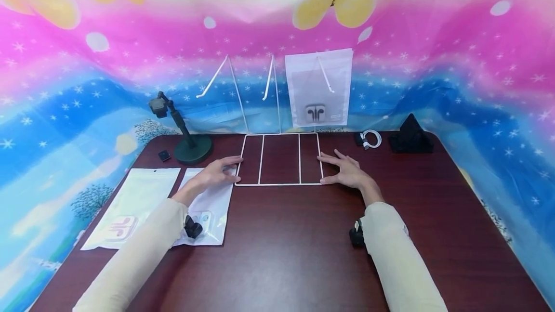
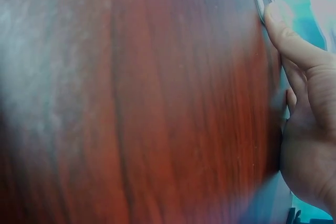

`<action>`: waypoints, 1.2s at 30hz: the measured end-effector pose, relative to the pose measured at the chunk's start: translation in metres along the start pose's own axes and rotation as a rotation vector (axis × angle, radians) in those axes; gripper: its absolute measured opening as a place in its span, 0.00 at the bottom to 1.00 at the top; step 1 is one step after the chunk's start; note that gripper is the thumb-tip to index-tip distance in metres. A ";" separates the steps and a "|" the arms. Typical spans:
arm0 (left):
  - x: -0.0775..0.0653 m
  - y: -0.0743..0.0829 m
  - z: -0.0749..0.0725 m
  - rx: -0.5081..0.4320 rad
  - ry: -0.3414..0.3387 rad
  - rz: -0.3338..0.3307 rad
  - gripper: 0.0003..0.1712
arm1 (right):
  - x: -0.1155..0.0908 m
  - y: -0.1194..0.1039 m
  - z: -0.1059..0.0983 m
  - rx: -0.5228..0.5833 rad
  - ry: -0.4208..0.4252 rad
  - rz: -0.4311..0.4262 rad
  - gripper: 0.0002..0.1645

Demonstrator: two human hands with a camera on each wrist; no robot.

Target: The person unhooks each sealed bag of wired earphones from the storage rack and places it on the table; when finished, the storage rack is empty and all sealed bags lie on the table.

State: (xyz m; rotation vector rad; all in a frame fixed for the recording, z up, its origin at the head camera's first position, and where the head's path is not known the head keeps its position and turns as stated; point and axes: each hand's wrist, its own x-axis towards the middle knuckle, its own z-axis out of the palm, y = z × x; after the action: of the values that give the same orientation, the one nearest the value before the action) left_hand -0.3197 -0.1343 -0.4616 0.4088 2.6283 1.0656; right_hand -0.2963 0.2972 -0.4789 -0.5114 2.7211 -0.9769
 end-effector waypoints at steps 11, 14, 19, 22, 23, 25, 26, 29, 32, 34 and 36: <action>-0.003 -0.002 0.000 0.020 0.008 -0.018 0.40 | 0.004 0.003 0.008 -0.006 0.026 -0.005 0.49; -0.005 -0.004 -0.001 0.028 0.005 -0.011 0.40 | 0.003 0.003 0.010 0.001 0.031 -0.004 0.49; -0.001 0.000 0.002 0.049 -0.006 0.005 0.40 | -0.004 0.002 -0.009 0.102 0.049 0.009 0.43; 0.000 0.002 0.003 0.052 -0.012 0.005 0.40 | -0.006 -0.004 -0.034 0.182 0.155 0.022 0.38; -0.001 0.003 0.002 0.052 -0.013 0.003 0.40 | -0.006 -0.007 -0.043 0.195 0.204 0.030 0.37; -0.001 0.003 0.002 0.054 -0.015 -0.002 0.40 | -0.006 -0.015 -0.062 0.241 0.294 0.055 0.38; -0.001 0.003 0.002 0.055 -0.015 -0.008 0.40 | -0.006 -0.020 -0.071 0.263 0.335 0.065 0.39; -0.002 0.003 0.002 0.062 -0.012 -0.018 0.40 | -0.006 -0.037 -0.098 0.299 0.424 0.099 0.41; -0.001 0.003 0.002 0.073 -0.015 -0.017 0.40 | -0.002 -0.054 -0.121 0.295 0.471 0.115 0.45; 0.000 0.004 0.002 0.080 -0.021 -0.012 0.40 | 0.000 -0.063 -0.133 0.294 0.473 0.135 0.49; 0.001 0.005 0.001 0.086 -0.027 -0.009 0.40 | 0.003 -0.071 -0.143 0.307 0.464 0.149 0.52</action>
State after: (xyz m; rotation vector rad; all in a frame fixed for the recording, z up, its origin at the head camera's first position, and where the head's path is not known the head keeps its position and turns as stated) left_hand -0.3191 -0.1300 -0.4595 0.4257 2.6560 0.9399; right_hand -0.3246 0.3273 -0.3244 -0.0234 2.8462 -1.6004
